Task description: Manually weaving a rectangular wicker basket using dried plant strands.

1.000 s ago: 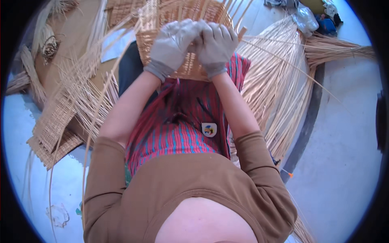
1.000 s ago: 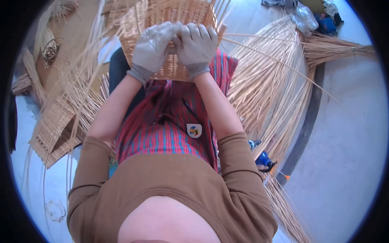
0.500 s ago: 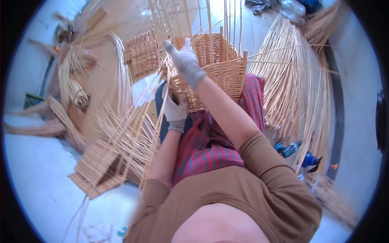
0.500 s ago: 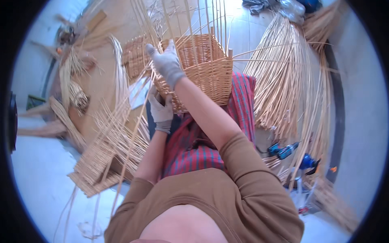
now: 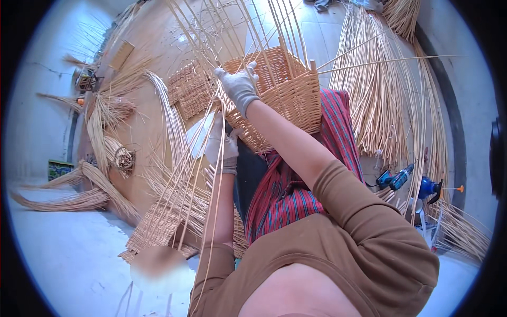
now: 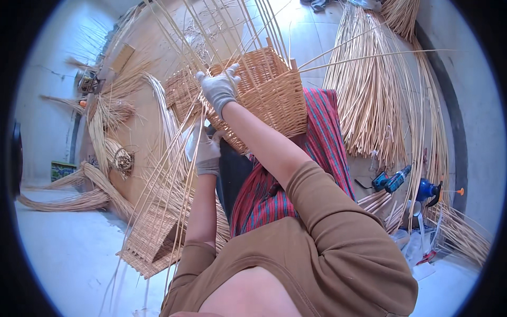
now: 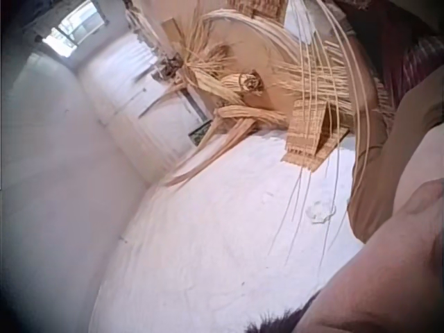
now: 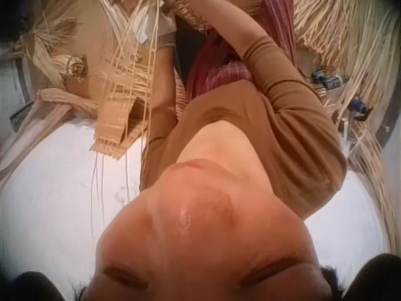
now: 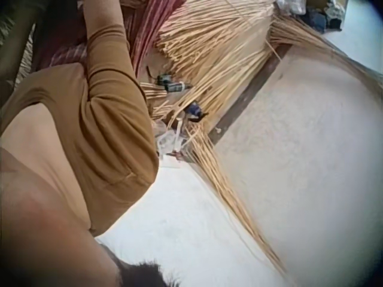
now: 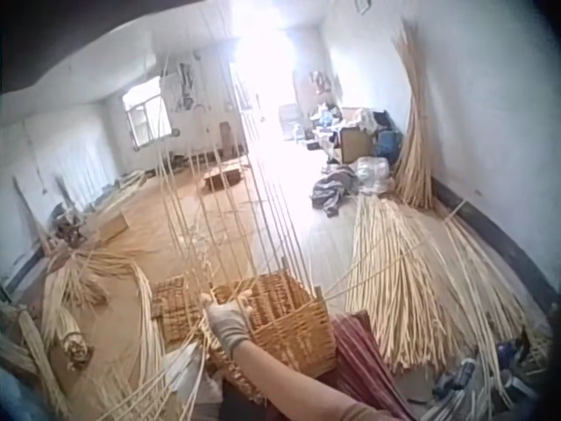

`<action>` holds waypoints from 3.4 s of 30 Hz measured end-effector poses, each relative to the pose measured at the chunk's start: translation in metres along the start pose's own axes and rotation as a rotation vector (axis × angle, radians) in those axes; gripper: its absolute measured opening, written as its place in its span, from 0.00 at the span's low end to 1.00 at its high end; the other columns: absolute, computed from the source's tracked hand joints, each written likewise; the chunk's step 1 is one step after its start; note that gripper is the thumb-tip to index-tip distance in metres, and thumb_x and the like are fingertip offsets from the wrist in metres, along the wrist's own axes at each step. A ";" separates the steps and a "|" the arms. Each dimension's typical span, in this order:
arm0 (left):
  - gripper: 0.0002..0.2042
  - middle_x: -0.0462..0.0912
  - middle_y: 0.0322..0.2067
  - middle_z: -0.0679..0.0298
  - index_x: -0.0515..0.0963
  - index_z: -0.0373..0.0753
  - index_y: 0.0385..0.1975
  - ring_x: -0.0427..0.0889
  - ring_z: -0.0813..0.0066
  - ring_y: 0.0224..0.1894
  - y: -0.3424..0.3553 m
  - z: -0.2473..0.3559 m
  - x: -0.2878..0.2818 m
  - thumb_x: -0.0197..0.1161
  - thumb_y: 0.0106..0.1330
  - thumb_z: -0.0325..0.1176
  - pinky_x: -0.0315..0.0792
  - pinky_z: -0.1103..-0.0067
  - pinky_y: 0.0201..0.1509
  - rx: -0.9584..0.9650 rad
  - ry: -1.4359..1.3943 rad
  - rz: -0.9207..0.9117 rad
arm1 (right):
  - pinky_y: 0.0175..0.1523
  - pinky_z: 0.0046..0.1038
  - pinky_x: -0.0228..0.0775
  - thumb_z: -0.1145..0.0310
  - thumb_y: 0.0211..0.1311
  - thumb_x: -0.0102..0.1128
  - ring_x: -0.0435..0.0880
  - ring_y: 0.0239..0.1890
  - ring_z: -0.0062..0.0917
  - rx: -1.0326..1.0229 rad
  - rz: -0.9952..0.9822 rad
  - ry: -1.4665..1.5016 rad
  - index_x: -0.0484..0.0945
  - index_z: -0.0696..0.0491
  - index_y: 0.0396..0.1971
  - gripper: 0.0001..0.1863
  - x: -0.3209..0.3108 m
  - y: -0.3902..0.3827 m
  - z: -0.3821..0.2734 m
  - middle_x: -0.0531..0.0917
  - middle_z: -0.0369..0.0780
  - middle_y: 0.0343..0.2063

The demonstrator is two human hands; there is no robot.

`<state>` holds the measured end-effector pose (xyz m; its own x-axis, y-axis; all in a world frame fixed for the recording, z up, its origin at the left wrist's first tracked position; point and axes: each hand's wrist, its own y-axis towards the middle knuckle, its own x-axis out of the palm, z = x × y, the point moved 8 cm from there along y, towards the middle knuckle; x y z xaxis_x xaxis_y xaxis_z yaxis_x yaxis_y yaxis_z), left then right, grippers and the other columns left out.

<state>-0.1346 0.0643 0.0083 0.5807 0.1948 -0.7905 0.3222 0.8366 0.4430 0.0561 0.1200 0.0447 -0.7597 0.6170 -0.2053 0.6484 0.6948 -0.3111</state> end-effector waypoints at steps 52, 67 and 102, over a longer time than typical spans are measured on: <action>0.05 0.71 0.20 0.71 0.75 0.39 0.39 0.73 0.78 0.14 0.058 0.025 0.070 0.62 0.77 0.32 0.70 0.76 0.17 -0.455 -0.980 -0.127 | 0.60 0.35 0.79 0.76 0.74 0.55 0.86 0.58 0.38 -1.123 -0.029 -0.392 0.65 0.47 0.73 0.29 -0.067 -0.023 -0.072 0.86 0.50 0.56; 0.11 0.87 0.35 0.52 0.79 0.36 0.51 0.90 0.61 0.27 0.082 0.123 0.047 0.63 0.76 0.34 0.82 0.68 0.39 -0.304 -0.781 -0.216 | 0.42 0.19 0.77 0.71 0.77 0.60 0.86 0.54 0.21 -0.585 0.030 0.269 0.80 0.53 0.56 0.12 -0.228 -0.004 0.048 0.87 0.39 0.52; 0.28 0.82 0.50 0.65 0.76 0.33 0.63 0.80 0.75 0.49 -0.002 -0.029 0.012 0.76 0.61 0.24 0.76 0.77 0.59 -0.330 -1.479 -0.031 | 0.41 0.36 0.80 0.68 0.58 0.73 0.87 0.36 0.36 -1.356 -0.548 -0.515 0.88 0.46 0.43 0.12 -0.045 -0.198 0.008 0.86 0.38 0.34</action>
<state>-0.1500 0.0794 -0.0140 0.8477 -0.3308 0.4147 0.2877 0.9435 0.1645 -0.0387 -0.0478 0.1083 -0.6605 0.1925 -0.7257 -0.3640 0.7633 0.5337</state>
